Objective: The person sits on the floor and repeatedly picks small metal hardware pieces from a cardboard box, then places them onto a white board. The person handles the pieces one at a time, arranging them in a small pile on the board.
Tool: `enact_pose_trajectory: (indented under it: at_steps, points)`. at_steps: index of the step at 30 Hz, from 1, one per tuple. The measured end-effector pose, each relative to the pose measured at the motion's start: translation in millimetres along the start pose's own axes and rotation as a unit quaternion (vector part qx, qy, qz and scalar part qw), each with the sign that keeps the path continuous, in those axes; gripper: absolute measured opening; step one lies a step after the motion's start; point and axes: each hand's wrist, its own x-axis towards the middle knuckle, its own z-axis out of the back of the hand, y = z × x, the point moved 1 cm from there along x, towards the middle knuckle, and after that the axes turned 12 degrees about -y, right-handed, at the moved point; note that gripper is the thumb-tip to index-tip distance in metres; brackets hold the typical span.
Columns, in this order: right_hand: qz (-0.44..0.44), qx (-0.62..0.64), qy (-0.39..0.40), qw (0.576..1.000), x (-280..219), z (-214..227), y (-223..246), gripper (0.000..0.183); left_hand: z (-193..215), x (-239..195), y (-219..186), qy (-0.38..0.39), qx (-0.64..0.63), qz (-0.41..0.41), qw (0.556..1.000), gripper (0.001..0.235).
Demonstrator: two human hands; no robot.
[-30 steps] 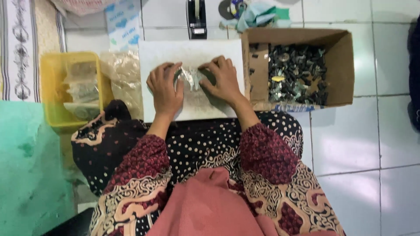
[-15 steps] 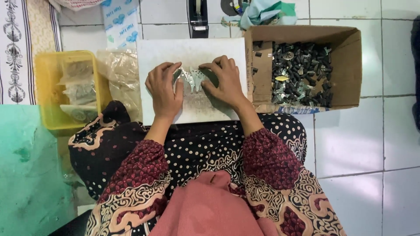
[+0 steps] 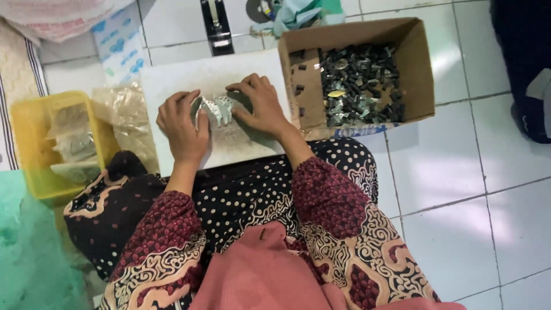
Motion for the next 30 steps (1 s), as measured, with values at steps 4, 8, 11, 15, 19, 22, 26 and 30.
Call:
enact_pose_trajectory:
  at_steps: [4, 8, 11, 15, 19, 22, 26, 30]
  points:
    - [-0.002, 0.016, -0.003, 1.0, -1.3, 1.6, -1.5, 0.05, -6.4, -2.6, 5.9, -0.002, 0.013, -0.003, 1.0, 0.036]
    - [0.001, 0.029, -0.011, 1.0, -4.6, 1.7, -2.5, 0.05, -7.7, -4.6, 5.8, 0.002, 0.029, -0.017, 0.999, 0.036]
    - [0.009, 0.019, -0.016, 1.0, -6.2, 0.9, -2.5, 0.049, -7.7, -8.0, 6.9, -0.001, 0.045, -0.027, 0.999, 0.035]
    - [0.017, 0.012, -0.012, 1.0, -8.5, -8.6, -14.0, 0.045, -15.3, -10.9, 18.3, 0.002, 0.046, -0.009, 0.999, 0.033]
    - [0.004, 0.004, -0.001, 1.0, 3.5, 10.0, 3.0, 0.038, -9.1, -1.0, 7.4, -0.004, 0.024, -0.003, 1.0, 0.034]
    - [0.011, 0.037, -0.012, 0.999, -4.7, 8.1, 4.7, 0.04, -6.8, -10.0, 11.3, 0.003, 0.012, 0.017, 1.0, 0.035]
    - [0.008, 0.025, -0.02, 0.999, -6.7, 6.6, 3.0, 0.042, -2.4, -7.2, 5.7, 0.003, -0.004, 0.011, 1.0, 0.034]
    - [-0.009, 0.017, -0.016, 1.0, -8.6, 0.7, -3.6, 0.04, -2.1, -4.9, 7.7, 0.004, -0.001, 0.004, 1.0, 0.033]
